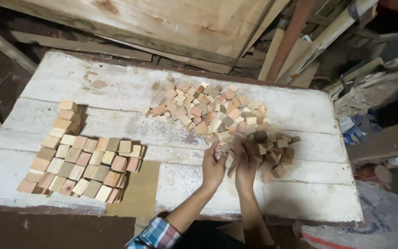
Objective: The person arranges small wooden blocks into a grid pattern on a workbench.
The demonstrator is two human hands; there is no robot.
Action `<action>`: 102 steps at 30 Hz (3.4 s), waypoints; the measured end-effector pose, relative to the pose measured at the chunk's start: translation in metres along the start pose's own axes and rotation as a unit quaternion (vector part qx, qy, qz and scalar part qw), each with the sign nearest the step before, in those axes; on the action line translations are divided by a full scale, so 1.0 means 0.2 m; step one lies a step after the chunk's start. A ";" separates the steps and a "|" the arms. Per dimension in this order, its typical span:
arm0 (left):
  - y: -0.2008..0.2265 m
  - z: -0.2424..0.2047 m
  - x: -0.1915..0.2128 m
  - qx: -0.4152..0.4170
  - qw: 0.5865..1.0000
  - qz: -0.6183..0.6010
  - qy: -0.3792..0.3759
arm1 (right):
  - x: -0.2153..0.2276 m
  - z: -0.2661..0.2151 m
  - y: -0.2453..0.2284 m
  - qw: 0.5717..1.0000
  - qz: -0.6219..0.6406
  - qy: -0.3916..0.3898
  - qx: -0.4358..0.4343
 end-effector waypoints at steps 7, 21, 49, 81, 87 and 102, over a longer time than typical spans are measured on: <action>0.18 -0.02 0.11 -0.050 0.998 -0.036 -0.002 | 0.16 0.07 0.16 0.956 0.210 -0.200 -0.049; 0.14 -0.14 0.18 0.285 0.837 -0.464 -0.050 | -0.07 -0.31 -0.30 0.908 -0.226 -0.114 0.333; 0.20 -0.08 0.27 0.228 0.843 -0.488 -0.011 | -0.14 -0.38 -0.31 0.885 -0.259 -0.093 0.376; 0.22 -0.09 0.25 0.210 0.848 -0.487 -0.014 | -0.13 -0.41 -0.32 0.906 -0.224 -0.101 0.344; 0.23 -0.08 0.26 0.219 0.842 -0.494 -0.005 | -0.13 -0.43 -0.32 0.876 -0.246 -0.097 0.404; 0.27 -0.14 0.28 0.225 0.850 -0.476 -0.024 | -0.15 -0.41 -0.35 0.886 -0.233 -0.105 0.386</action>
Point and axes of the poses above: each hand's wrist, its own z-axis towards the middle knuckle, its own x-axis out of the back of the hand, y = z × x, the point moved 4 cm from there along z, towards the middle knuckle, and after that the axes turned 11 degrees about y, right-handed, at the moved point
